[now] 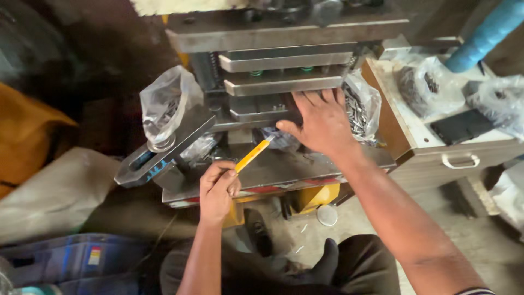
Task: The person operates a manual press machine by inserting small metal pieces into the die and pulling a lever to activate the press. The person uses a yellow stick to assist with placement and retrieval of the metal pieces.
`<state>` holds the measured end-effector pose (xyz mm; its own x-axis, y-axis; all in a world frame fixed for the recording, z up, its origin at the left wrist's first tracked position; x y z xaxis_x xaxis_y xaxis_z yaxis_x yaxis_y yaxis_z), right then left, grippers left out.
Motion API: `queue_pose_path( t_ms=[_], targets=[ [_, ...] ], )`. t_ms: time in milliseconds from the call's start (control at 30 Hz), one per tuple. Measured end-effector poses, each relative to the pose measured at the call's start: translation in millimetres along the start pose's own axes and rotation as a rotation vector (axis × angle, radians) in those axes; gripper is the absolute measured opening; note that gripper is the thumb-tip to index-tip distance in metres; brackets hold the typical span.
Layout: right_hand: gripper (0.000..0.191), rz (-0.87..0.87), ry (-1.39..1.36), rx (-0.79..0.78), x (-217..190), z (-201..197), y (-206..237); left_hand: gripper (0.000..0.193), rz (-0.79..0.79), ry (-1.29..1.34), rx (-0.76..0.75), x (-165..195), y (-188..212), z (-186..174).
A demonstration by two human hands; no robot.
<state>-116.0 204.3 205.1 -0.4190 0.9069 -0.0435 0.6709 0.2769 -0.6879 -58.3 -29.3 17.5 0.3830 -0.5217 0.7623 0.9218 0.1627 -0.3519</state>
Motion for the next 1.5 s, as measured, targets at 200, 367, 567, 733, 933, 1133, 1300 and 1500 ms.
queue_pose_path(
  t_ms=[200,367,567,733,933,1133,1300,1500],
  targets=[
    [0.07,0.017,0.012,-0.072,0.8,13.7,2.5,0.008,-0.04,0.029,0.027,-2.0,1.3,-2.0],
    [0.029,-0.034,-0.035,0.053,6.6,2.2,23.1,0.007,-0.032,-0.005,-0.025,-3.7,0.6,-4.9],
    [0.012,-0.009,-0.094,0.119,18.0,-4.9,21.4,0.007,-0.018,0.067,-0.066,-4.2,1.2,-3.7],
    [0.01,0.088,-0.095,0.092,15.0,5.1,19.4,0.008,-0.006,0.092,-0.081,-2.4,0.9,-0.8],
    [0.03,0.152,-0.051,0.084,5.8,13.9,35.4,0.007,-0.052,-0.009,-0.073,-3.2,-0.2,-4.2],
    [0.058,0.051,-0.024,-0.034,-7.0,22.4,44.6,0.007,0.006,-0.035,-0.124,3.1,-0.9,-1.4],
    [0.068,0.076,-0.04,-0.054,-11.0,26.1,50.7,0.007,-0.006,-0.028,-0.144,5.0,-0.2,-1.5],
    [0.065,0.12,-0.032,-0.131,-1.5,49.7,19.1,0.006,0.092,-0.088,-0.183,9.8,-1.2,1.0]
  ],
)
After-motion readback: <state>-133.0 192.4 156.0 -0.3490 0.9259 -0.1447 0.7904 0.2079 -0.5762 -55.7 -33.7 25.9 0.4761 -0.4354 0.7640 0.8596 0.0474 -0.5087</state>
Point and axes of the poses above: each hand's wrist, its own y-axis away from the middle knuckle, its own z-axis out of the palm, x = y × z, the point moved 6 cm from there along -y, towards the middle knuckle, and after that the axes turned 11 degrees about z, right-handed, at the moved point
